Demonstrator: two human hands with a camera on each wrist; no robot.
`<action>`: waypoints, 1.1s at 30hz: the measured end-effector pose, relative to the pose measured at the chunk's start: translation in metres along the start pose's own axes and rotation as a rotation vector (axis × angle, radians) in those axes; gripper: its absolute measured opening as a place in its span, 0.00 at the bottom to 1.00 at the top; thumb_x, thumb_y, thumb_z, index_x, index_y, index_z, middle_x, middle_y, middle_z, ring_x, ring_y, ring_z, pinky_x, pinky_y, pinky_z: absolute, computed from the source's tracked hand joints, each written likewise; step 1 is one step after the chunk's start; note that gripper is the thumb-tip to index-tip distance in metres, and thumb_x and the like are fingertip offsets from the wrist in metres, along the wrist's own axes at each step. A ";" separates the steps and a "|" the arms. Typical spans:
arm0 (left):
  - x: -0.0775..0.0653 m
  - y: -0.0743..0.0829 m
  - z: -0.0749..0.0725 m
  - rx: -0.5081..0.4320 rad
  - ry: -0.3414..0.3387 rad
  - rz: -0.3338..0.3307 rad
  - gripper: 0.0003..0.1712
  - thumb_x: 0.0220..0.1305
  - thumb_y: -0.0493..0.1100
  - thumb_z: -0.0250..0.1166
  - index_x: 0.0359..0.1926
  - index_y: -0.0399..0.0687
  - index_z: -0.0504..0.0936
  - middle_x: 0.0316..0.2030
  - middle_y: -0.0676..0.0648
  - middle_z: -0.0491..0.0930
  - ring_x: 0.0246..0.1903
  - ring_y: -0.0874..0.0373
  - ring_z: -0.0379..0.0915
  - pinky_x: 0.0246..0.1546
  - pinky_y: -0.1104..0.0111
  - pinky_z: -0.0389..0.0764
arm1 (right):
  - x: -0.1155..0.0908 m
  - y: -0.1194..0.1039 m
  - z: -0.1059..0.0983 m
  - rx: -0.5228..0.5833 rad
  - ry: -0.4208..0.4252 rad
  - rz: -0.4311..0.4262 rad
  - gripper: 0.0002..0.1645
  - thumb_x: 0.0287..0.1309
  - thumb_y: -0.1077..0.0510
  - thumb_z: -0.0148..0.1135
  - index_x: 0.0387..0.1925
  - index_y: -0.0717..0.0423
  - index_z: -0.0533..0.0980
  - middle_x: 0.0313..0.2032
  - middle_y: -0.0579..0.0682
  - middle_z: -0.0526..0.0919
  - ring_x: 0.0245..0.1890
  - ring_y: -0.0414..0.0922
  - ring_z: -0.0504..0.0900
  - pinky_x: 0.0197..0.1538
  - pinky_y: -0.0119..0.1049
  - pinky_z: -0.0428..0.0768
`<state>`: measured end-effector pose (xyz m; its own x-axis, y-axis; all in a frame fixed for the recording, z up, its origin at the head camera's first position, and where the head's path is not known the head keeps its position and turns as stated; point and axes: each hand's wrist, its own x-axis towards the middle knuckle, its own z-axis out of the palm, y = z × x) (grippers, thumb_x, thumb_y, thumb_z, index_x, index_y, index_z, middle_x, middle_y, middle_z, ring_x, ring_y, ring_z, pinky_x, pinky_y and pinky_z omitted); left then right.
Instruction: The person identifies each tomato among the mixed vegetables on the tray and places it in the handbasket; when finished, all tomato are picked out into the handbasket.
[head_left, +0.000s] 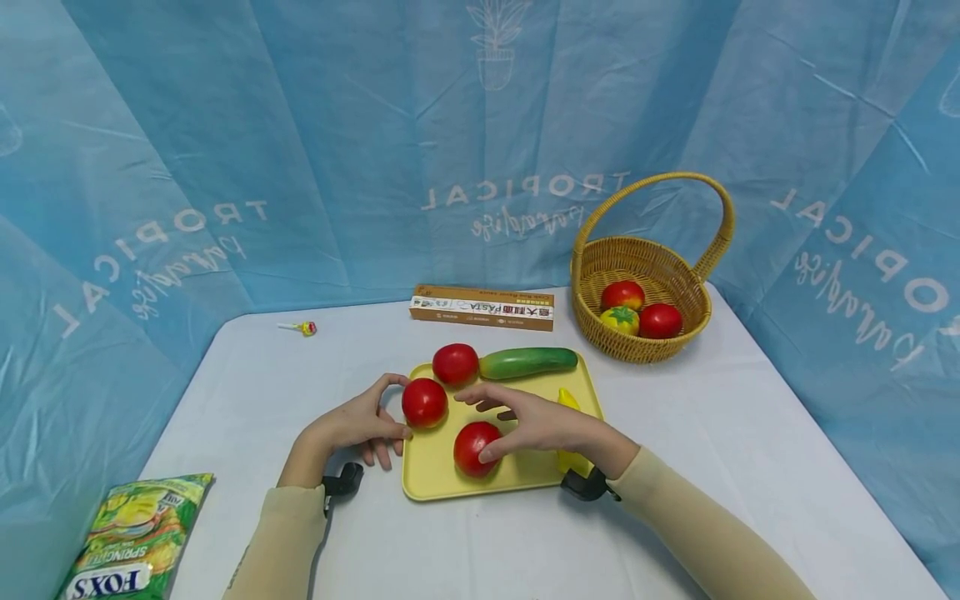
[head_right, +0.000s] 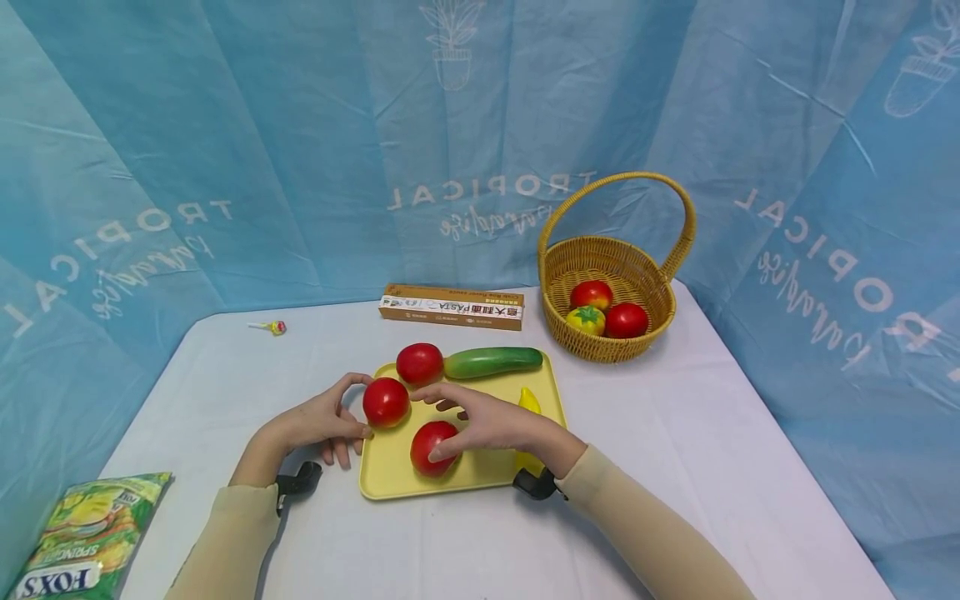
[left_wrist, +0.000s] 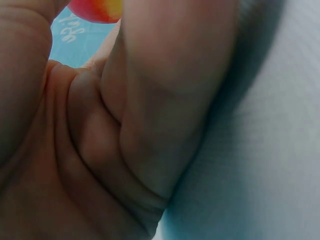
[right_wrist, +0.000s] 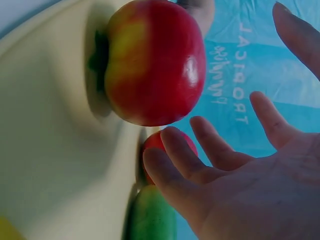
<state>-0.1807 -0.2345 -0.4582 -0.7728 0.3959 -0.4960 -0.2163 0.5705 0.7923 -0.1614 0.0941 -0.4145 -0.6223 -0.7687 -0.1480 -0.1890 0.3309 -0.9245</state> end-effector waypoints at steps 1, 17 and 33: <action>0.000 0.000 0.000 0.000 -0.001 0.002 0.50 0.55 0.54 0.75 0.70 0.66 0.50 0.31 0.40 0.87 0.22 0.44 0.85 0.24 0.62 0.86 | 0.000 0.001 0.000 0.004 -0.005 0.000 0.40 0.55 0.51 0.73 0.67 0.30 0.66 0.71 0.48 0.66 0.70 0.53 0.65 0.71 0.55 0.68; 0.002 -0.004 0.001 -0.003 0.012 -0.016 0.51 0.53 0.55 0.76 0.69 0.68 0.51 0.31 0.40 0.87 0.23 0.43 0.85 0.25 0.61 0.86 | 0.004 0.012 0.002 0.002 -0.032 0.056 0.42 0.54 0.52 0.74 0.69 0.42 0.66 0.68 0.48 0.70 0.65 0.48 0.70 0.61 0.43 0.78; 0.001 -0.001 0.000 0.005 0.004 -0.002 0.50 0.56 0.54 0.74 0.70 0.66 0.50 0.30 0.41 0.87 0.22 0.44 0.85 0.24 0.62 0.86 | 0.006 0.016 0.004 -0.018 -0.039 0.105 0.35 0.52 0.52 0.75 0.60 0.28 0.73 0.58 0.41 0.77 0.61 0.46 0.72 0.58 0.41 0.78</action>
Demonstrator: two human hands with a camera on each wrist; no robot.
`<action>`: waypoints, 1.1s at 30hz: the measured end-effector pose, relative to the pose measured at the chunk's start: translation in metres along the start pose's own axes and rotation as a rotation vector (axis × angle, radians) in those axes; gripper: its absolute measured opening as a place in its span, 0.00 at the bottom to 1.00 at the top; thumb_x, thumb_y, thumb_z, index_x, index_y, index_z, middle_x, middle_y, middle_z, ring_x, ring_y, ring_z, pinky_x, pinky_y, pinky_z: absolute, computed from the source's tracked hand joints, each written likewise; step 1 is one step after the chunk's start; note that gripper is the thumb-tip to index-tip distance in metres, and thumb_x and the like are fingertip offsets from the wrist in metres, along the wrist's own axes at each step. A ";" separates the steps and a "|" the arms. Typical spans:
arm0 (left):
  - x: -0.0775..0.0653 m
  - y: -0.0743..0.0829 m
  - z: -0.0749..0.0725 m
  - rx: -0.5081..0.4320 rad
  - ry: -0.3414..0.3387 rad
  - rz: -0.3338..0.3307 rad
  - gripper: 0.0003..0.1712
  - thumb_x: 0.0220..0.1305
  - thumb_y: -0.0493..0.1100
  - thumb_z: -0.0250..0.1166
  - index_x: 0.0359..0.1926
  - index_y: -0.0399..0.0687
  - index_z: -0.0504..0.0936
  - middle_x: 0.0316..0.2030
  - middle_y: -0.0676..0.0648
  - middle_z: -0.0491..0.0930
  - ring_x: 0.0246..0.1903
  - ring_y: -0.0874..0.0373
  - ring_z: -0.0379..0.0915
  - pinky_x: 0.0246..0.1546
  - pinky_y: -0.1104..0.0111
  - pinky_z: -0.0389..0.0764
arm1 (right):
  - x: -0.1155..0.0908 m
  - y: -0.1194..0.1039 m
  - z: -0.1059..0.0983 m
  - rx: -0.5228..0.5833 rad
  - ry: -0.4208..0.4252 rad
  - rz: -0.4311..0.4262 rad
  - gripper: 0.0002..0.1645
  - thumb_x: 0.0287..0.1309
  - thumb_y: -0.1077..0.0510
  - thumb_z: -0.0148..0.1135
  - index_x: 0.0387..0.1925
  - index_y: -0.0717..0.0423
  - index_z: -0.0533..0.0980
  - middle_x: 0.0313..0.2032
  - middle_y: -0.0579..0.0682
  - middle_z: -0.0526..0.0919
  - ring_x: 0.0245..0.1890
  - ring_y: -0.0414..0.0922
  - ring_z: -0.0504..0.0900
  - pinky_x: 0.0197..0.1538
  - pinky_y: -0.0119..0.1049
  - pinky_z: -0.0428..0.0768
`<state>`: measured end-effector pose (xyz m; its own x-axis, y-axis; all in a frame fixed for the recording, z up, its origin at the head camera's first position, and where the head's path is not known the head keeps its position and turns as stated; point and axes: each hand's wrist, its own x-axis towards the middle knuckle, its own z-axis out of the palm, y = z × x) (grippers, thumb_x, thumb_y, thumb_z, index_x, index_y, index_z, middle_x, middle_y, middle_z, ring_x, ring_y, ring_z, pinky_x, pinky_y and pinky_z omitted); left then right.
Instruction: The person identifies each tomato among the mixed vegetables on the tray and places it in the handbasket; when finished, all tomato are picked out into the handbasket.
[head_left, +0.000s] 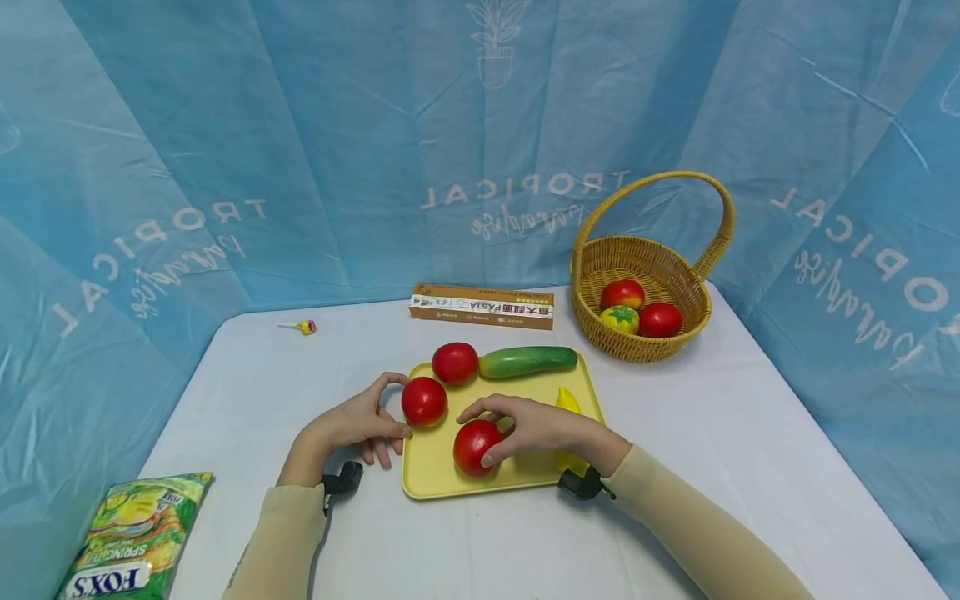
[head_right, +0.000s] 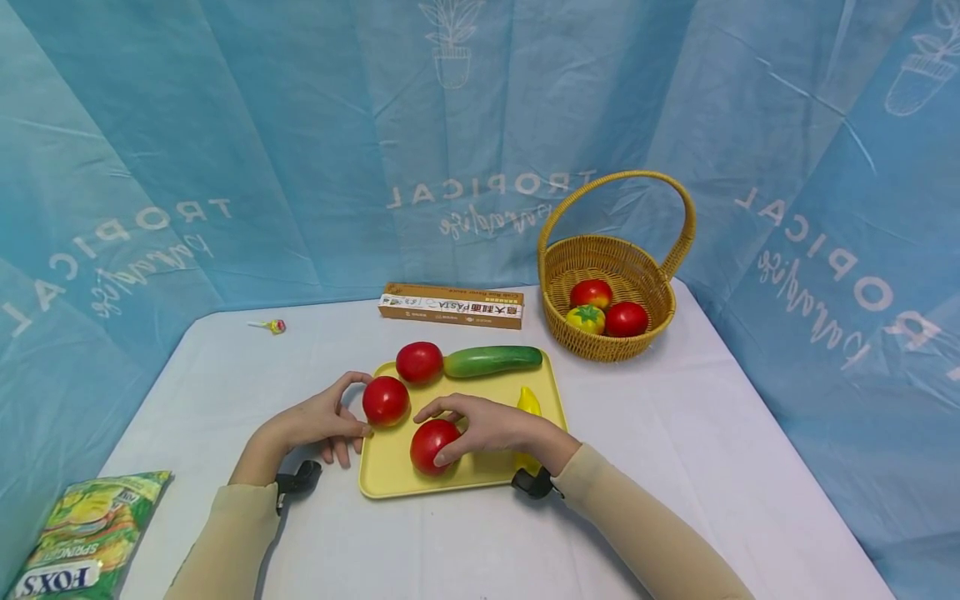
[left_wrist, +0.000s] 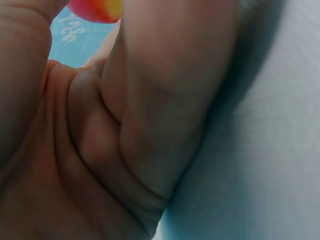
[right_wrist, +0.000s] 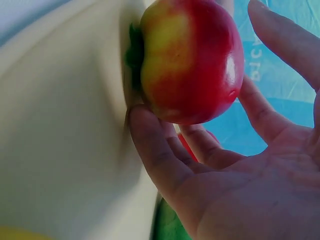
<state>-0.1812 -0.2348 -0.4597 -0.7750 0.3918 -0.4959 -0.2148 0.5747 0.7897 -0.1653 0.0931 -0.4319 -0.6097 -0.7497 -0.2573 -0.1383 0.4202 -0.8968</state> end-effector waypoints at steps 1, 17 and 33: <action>0.000 0.000 0.000 0.003 -0.002 0.002 0.50 0.56 0.54 0.74 0.70 0.66 0.50 0.30 0.41 0.87 0.22 0.44 0.85 0.24 0.62 0.86 | 0.000 0.000 0.000 -0.001 0.000 0.001 0.34 0.52 0.52 0.75 0.60 0.29 0.73 0.58 0.40 0.77 0.60 0.46 0.72 0.58 0.41 0.78; -0.001 0.003 0.000 0.008 -0.001 0.007 0.50 0.57 0.54 0.74 0.70 0.65 0.50 0.30 0.41 0.87 0.22 0.44 0.85 0.23 0.62 0.86 | 0.001 0.002 0.001 -0.015 0.010 0.010 0.30 0.52 0.53 0.75 0.55 0.28 0.75 0.55 0.38 0.78 0.59 0.44 0.73 0.59 0.41 0.78; 0.002 -0.001 -0.001 -0.005 0.000 -0.007 0.51 0.54 0.55 0.75 0.69 0.68 0.50 0.31 0.40 0.87 0.23 0.43 0.85 0.26 0.61 0.87 | 0.002 0.002 0.001 -0.038 0.002 -0.008 0.28 0.55 0.53 0.73 0.55 0.28 0.75 0.55 0.36 0.77 0.58 0.43 0.73 0.58 0.39 0.78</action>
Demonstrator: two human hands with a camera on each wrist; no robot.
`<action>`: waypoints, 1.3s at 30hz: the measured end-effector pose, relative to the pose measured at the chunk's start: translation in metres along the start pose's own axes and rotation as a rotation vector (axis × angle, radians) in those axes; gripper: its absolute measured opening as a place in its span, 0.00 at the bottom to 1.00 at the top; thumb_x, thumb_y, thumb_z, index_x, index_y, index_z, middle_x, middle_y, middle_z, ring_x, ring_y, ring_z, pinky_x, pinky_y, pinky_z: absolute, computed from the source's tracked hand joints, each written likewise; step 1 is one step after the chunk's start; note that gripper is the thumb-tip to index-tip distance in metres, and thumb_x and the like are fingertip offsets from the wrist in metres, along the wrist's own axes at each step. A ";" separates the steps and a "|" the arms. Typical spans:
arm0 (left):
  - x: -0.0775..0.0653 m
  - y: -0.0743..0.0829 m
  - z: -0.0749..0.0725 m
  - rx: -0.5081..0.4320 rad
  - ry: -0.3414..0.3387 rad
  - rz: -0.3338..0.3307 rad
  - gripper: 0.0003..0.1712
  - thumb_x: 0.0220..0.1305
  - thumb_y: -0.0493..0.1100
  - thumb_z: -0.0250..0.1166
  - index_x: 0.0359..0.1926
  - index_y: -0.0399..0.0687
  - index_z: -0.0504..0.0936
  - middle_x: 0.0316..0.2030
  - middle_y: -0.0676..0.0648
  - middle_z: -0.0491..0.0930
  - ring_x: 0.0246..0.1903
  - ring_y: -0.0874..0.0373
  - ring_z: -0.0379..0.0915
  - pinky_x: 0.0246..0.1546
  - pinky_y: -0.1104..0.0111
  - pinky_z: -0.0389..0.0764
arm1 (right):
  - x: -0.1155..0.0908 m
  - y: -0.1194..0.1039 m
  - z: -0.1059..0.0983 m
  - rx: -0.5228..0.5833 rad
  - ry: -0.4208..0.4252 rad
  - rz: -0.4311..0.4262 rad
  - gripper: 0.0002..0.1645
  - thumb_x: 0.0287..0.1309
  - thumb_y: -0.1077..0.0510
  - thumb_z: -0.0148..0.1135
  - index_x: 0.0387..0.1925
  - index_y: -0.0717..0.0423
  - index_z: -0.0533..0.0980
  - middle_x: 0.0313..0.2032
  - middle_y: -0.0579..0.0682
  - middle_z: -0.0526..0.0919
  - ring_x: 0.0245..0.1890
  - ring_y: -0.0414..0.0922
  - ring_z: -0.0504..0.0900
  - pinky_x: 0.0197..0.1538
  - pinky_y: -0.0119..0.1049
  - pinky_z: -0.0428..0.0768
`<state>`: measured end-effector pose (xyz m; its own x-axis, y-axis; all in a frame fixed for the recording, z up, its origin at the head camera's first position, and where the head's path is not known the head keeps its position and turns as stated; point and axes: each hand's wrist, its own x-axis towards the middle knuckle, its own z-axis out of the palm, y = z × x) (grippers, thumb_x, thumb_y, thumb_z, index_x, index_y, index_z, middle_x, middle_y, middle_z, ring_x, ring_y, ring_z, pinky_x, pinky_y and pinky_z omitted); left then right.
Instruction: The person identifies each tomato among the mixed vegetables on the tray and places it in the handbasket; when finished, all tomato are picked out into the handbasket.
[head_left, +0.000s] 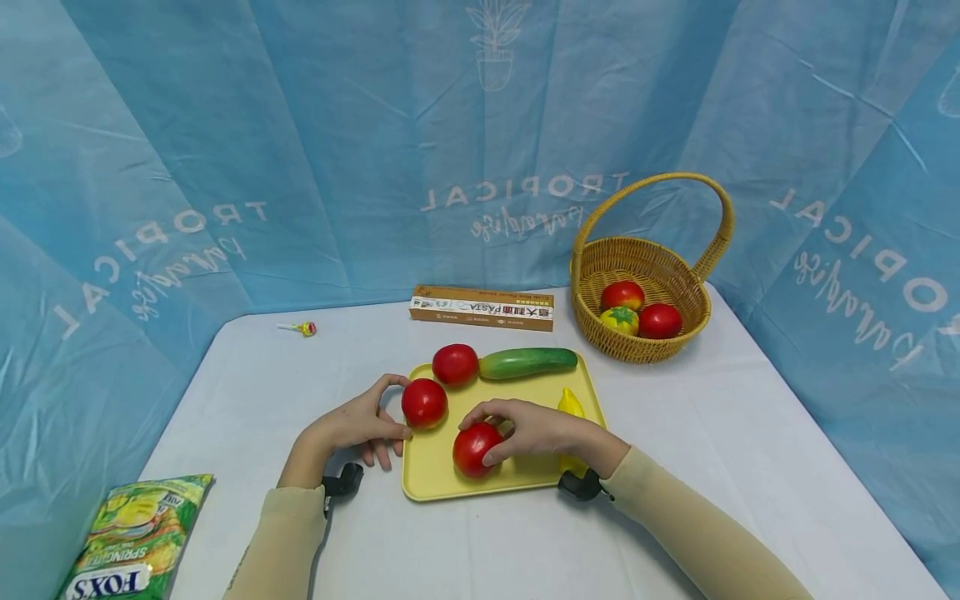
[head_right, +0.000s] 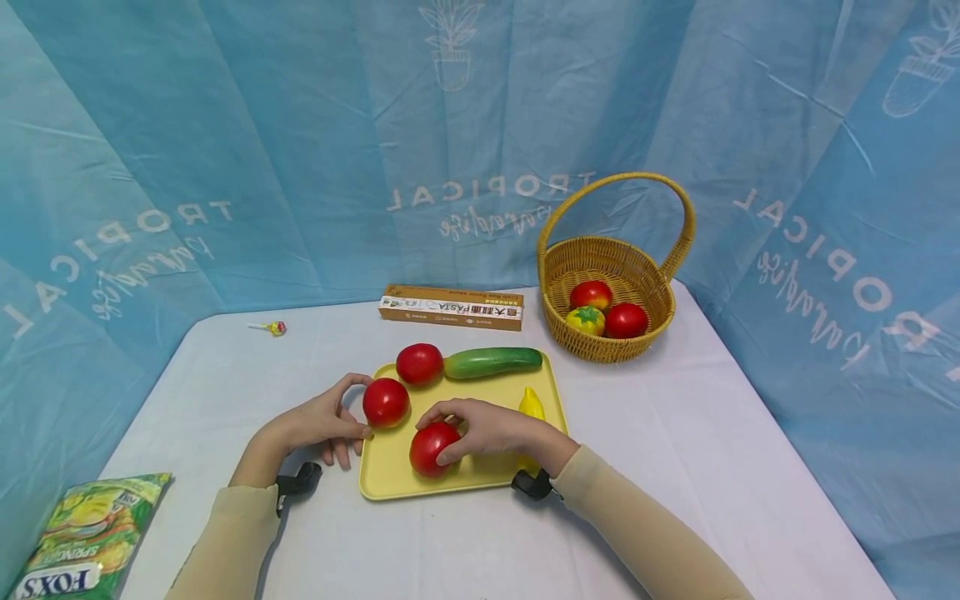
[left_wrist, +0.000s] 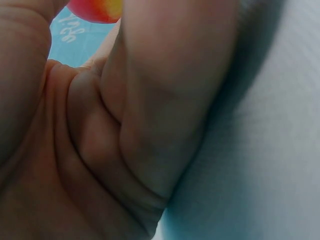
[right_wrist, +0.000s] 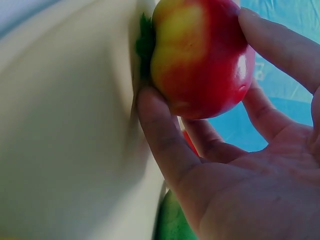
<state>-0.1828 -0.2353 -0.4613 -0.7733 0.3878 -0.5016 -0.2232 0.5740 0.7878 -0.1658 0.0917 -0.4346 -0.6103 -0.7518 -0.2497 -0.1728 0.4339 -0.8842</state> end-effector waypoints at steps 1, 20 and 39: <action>0.000 0.000 0.000 0.001 0.002 -0.001 0.51 0.54 0.55 0.75 0.69 0.68 0.50 0.31 0.40 0.87 0.23 0.43 0.85 0.26 0.61 0.87 | 0.000 0.000 0.000 0.001 0.001 -0.003 0.28 0.55 0.53 0.73 0.55 0.29 0.75 0.55 0.36 0.77 0.58 0.43 0.73 0.58 0.39 0.78; -0.002 -0.002 0.000 0.000 -0.001 0.001 0.50 0.55 0.54 0.75 0.69 0.68 0.51 0.31 0.40 0.87 0.22 0.43 0.85 0.24 0.61 0.86 | -0.028 -0.029 -0.031 0.043 0.108 -0.090 0.28 0.56 0.48 0.72 0.58 0.30 0.74 0.57 0.39 0.77 0.61 0.43 0.74 0.60 0.39 0.81; -0.001 -0.001 0.000 -0.010 0.004 0.011 0.49 0.56 0.52 0.74 0.69 0.67 0.51 0.31 0.40 0.87 0.22 0.43 0.85 0.24 0.61 0.86 | -0.073 -0.043 -0.082 0.148 0.309 -0.128 0.30 0.59 0.51 0.71 0.62 0.39 0.72 0.61 0.45 0.77 0.61 0.49 0.75 0.58 0.45 0.81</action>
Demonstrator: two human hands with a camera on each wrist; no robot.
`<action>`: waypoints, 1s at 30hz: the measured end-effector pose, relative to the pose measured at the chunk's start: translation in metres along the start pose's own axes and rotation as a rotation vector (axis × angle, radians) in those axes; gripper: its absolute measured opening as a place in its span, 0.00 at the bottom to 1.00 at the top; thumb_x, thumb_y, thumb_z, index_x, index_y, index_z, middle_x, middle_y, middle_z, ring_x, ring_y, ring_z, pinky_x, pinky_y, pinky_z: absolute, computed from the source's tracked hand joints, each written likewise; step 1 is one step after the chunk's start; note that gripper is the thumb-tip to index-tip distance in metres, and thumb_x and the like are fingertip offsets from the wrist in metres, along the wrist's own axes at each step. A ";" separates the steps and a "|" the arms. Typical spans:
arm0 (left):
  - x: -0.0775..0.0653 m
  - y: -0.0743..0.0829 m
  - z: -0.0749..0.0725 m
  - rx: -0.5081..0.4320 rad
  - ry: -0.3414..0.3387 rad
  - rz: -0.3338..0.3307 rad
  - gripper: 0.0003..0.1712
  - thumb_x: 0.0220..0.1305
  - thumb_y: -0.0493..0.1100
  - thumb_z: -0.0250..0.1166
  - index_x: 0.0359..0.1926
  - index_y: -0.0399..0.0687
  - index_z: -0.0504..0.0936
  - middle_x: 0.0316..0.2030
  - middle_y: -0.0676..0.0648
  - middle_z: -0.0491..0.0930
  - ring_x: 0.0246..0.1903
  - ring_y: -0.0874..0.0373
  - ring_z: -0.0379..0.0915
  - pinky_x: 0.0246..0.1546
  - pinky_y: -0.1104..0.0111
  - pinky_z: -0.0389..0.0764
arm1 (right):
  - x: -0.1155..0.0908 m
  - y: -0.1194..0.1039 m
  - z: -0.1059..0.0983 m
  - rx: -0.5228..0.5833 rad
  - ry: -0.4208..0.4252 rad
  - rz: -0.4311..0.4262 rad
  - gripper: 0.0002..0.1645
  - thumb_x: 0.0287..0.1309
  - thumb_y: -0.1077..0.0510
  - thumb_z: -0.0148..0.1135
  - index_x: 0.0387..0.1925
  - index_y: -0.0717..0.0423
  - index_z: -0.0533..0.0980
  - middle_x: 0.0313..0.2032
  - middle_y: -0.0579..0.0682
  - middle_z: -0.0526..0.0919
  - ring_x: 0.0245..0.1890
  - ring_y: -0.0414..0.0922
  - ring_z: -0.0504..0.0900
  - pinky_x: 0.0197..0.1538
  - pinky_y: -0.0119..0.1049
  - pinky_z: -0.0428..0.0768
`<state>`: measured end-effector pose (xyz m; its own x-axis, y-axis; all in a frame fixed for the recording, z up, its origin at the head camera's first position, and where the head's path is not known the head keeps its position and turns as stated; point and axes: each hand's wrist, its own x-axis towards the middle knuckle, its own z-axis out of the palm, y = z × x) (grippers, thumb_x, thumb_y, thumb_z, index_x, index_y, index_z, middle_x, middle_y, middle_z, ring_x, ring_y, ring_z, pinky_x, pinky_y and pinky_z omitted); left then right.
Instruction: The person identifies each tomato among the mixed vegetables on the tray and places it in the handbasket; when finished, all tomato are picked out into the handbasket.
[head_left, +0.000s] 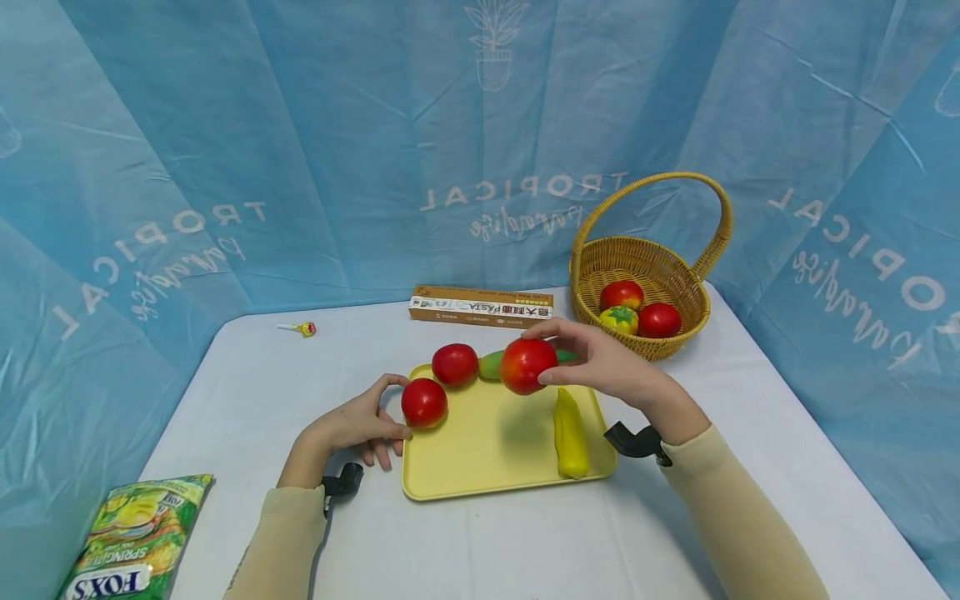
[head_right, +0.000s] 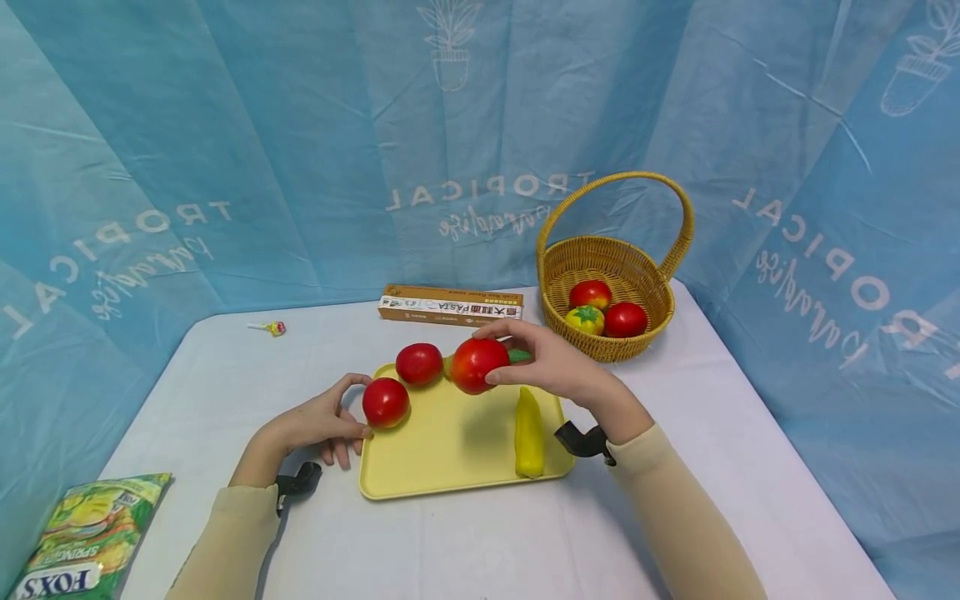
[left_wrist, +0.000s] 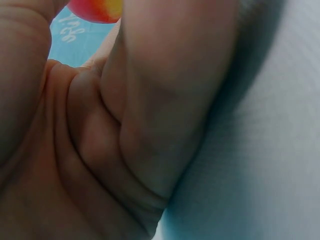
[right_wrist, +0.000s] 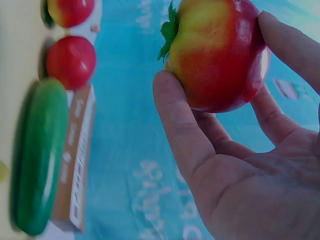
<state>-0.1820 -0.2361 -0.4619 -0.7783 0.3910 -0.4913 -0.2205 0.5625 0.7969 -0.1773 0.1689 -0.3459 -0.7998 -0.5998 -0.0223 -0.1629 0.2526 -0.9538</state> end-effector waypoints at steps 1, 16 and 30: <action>0.000 0.000 0.000 0.001 0.001 0.000 0.49 0.56 0.52 0.74 0.69 0.67 0.51 0.31 0.40 0.87 0.22 0.43 0.85 0.24 0.61 0.86 | -0.002 0.000 -0.004 0.004 0.021 0.006 0.30 0.59 0.51 0.71 0.62 0.39 0.72 0.61 0.46 0.77 0.62 0.50 0.74 0.58 0.45 0.81; 0.001 -0.001 0.000 0.004 0.001 -0.002 0.49 0.56 0.53 0.74 0.69 0.67 0.51 0.30 0.40 0.87 0.22 0.43 0.85 0.24 0.62 0.86 | -0.016 0.008 -0.058 -0.011 0.296 0.071 0.33 0.58 0.49 0.71 0.64 0.43 0.70 0.60 0.50 0.76 0.62 0.49 0.73 0.54 0.34 0.82; 0.001 0.000 0.001 0.006 0.007 -0.008 0.49 0.55 0.54 0.75 0.69 0.67 0.51 0.30 0.40 0.87 0.22 0.43 0.85 0.23 0.63 0.86 | -0.010 0.036 -0.084 0.056 0.520 0.121 0.38 0.57 0.42 0.70 0.67 0.35 0.67 0.64 0.47 0.71 0.62 0.48 0.71 0.57 0.44 0.80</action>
<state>-0.1823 -0.2348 -0.4631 -0.7809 0.3812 -0.4948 -0.2229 0.5699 0.7909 -0.2239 0.2482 -0.3547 -0.9939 -0.1100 0.0047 -0.0319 0.2472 -0.9684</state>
